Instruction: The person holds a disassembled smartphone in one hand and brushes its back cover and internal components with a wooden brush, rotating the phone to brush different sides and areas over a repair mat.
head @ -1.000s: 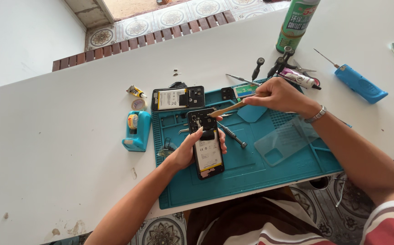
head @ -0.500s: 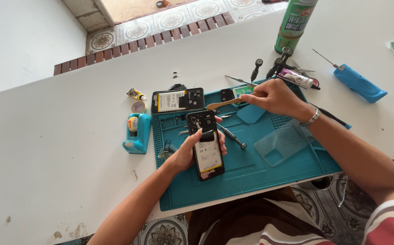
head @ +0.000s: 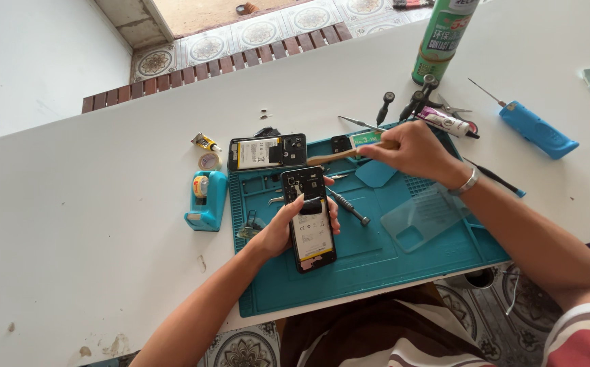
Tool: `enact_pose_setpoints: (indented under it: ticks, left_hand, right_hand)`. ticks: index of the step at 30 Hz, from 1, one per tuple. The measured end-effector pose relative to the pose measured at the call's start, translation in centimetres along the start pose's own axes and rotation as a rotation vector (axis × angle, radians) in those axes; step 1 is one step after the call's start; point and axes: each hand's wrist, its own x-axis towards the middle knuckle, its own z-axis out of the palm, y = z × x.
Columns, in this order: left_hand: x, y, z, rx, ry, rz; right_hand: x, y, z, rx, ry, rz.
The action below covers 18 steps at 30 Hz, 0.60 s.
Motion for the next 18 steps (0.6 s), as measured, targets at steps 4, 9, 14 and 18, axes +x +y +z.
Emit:
enact_pose_setpoints:
  ticks: [4, 9, 14, 18]
  left_hand:
    - [-0.1, 0.7, 0.8, 0.031, -0.005, -0.005]
    - [-0.2, 0.7, 0.8, 0.04, -0.038, -0.01]
    - [0.0, 0.1, 0.1, 0.0, -0.045, -0.025]
    - [-0.1, -0.3, -0.3, 0.021, -0.037, -0.046]
  right_hand:
    - [-0.8, -0.9, 2.0, -0.115, -0.031, -0.16]
    - [-0.6, -0.3, 1.3, -0.056, 0.123, -0.083]
    - [-0.4, 0.1, 0.9, 0.218, -0.003, -0.121]
    - [-0.9, -0.5, 2.7, 0.134, -0.16, -0.255]
